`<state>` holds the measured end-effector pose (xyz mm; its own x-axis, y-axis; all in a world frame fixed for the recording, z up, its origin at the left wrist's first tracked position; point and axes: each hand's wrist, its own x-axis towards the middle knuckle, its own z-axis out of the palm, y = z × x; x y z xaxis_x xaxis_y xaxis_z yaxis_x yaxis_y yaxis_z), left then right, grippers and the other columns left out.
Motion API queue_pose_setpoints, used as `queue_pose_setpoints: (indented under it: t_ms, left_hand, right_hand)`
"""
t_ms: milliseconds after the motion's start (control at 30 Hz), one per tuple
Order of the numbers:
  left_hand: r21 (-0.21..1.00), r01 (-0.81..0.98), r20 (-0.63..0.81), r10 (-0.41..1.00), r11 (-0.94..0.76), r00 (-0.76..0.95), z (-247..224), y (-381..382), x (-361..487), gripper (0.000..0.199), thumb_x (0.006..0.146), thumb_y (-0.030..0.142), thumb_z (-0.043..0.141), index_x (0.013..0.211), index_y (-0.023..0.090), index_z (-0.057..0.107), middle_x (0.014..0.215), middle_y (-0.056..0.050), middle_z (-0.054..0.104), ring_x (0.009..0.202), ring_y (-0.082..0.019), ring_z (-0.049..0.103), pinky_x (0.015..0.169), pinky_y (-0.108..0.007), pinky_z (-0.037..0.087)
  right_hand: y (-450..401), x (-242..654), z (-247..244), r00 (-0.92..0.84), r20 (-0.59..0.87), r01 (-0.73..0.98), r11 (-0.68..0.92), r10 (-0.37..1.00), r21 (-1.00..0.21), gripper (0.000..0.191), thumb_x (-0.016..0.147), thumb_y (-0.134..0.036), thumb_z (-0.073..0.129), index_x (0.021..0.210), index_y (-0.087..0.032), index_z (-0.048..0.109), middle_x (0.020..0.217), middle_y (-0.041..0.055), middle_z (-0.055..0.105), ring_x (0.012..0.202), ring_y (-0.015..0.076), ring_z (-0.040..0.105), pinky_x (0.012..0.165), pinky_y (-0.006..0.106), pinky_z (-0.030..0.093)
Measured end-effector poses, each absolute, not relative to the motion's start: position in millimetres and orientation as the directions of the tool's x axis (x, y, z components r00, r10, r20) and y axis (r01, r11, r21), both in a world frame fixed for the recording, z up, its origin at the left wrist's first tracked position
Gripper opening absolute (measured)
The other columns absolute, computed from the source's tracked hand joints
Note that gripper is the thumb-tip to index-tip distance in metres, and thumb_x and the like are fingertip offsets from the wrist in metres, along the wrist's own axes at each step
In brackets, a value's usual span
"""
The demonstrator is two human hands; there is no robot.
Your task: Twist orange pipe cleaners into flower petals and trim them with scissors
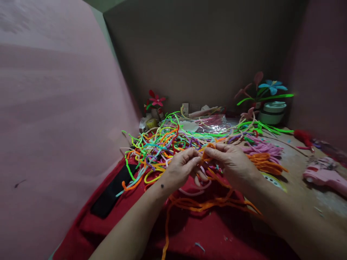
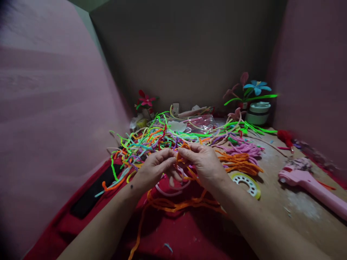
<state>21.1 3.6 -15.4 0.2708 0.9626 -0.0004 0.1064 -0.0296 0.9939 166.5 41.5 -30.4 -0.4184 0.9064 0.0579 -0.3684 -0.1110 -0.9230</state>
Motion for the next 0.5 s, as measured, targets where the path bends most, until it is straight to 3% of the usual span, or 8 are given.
queue_pose_setpoints:
  t_ms: [167, 500]
  left_hand:
    - [0.991, 0.131, -0.003, 0.966, -0.032, 0.258, -15, 8, 15, 0.017, 0.079, 0.032, 0.053, 0.079, 0.017, 0.045, 0.061, 0.002, 0.058, 0.050, -0.016, 0.065, 0.037, -0.020, 0.047]
    - [0.922, 0.365, 0.062, 0.981, -0.128, 0.185, -18, 8, 8, 0.017, 0.082, 0.031, 0.049, 0.072, 0.018, 0.047, 0.055, 0.005, 0.053, 0.045, -0.011, 0.060, 0.036, -0.017, 0.043]
  right_hand:
    - [43, 166, -31, -0.417, 0.061, -0.421, -0.133, 0.907, -0.897, 0.022, 0.063, -0.034, 0.074, 0.065, -0.014, 0.064, 0.063, 0.0015, 0.062, 0.056, 0.0105, 0.055, 0.059, 0.024, 0.045]
    - [47, 169, -30, -0.402, 0.008, -0.498, -0.212, 0.916, -0.841, 0.019, 0.061, -0.028, 0.075, 0.064, -0.012, 0.064, 0.057, 0.0002, 0.061, 0.053, 0.0093, 0.056, 0.058, 0.023, 0.044]
